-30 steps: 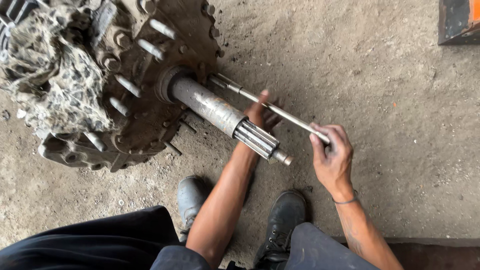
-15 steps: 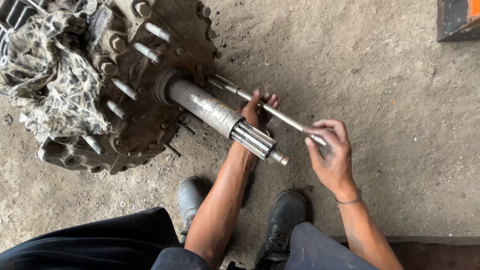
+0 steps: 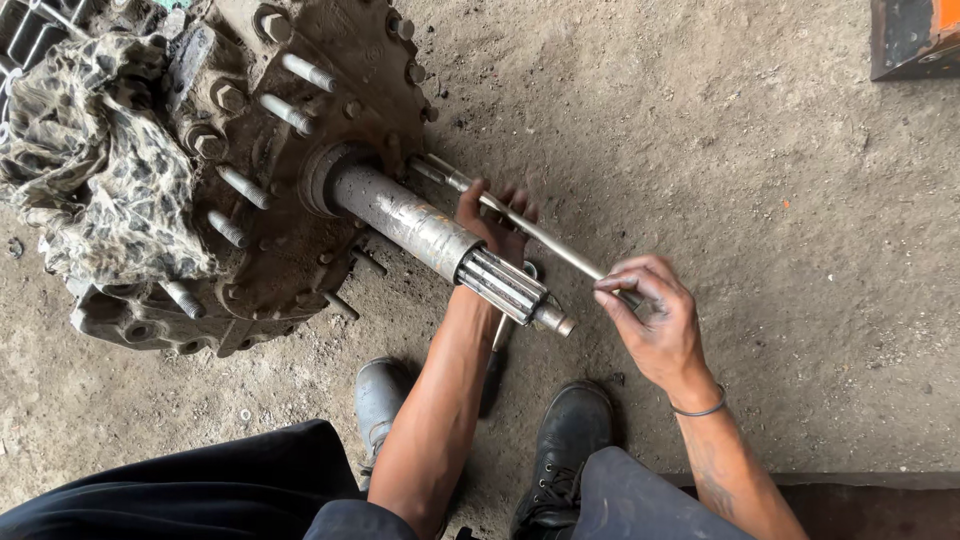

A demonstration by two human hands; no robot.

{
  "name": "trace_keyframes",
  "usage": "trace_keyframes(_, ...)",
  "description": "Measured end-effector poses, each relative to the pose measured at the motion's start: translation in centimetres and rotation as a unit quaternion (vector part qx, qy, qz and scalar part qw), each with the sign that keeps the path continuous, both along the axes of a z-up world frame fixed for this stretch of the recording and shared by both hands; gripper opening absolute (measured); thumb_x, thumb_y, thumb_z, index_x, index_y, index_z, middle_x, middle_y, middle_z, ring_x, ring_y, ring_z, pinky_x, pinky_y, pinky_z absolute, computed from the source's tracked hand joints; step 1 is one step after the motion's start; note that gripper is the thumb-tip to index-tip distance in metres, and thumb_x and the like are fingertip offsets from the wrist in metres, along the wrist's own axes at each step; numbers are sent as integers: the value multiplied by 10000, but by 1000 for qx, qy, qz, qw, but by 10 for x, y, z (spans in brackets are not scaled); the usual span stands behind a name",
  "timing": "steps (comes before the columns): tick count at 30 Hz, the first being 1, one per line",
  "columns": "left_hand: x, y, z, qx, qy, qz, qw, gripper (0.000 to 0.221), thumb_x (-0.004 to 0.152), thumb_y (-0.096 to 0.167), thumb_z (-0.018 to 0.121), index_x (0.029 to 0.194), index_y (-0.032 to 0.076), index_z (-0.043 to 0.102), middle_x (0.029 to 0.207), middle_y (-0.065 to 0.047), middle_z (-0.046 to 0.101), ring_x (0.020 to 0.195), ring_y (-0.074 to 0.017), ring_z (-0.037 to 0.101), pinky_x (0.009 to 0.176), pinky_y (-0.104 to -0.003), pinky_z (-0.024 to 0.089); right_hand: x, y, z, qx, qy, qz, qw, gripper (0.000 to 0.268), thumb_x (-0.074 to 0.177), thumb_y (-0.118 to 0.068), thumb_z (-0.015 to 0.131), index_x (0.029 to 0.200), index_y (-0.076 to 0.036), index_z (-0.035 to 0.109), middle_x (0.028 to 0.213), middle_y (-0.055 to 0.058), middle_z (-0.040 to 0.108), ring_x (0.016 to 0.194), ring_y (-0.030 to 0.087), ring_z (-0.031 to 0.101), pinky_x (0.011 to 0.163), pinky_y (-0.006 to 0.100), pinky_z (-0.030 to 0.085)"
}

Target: The person uses a socket wrench to tighten bolts on a large engine block resting on the floor. They wipe the engine with a cloth and continue to adjust the bolts with the wrench.

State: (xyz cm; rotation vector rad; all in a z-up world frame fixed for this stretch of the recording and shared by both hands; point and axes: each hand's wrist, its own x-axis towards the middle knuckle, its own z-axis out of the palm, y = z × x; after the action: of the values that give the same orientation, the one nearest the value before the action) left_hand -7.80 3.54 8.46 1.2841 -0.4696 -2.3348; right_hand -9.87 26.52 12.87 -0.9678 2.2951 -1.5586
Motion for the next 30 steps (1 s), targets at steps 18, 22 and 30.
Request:
trace_keyframes(18,60,112,-53,-26,182,-244,952,683,1006,781,370,713,165,415,565,60,361,449,-103,339,410,-281,287,-70,-19,6,-76,-292,-35,953,238,1049,-213,638,1190,-36,711,1066,78,735,968,136,699,837,294,576)
trace_keyframes(22,70,144,-39,-49,166,-337,926,656,992,768,348,774,150,379,611,43,310,485,-88,280,438,-269,231,-73,-41,15,-94,-337,-11,937,262,1038,-207,643,1196,-10,710,1082,57,735,1017,119,681,916,288,538)
trace_keyframes(30,79,184,-36,-3,215,-420,882,621,1022,735,407,813,150,398,659,59,325,535,-61,285,480,-249,245,-70,-17,48,-123,-304,-69,942,207,1018,-130,681,1125,44,713,968,68,740,904,149,709,879,323,598)
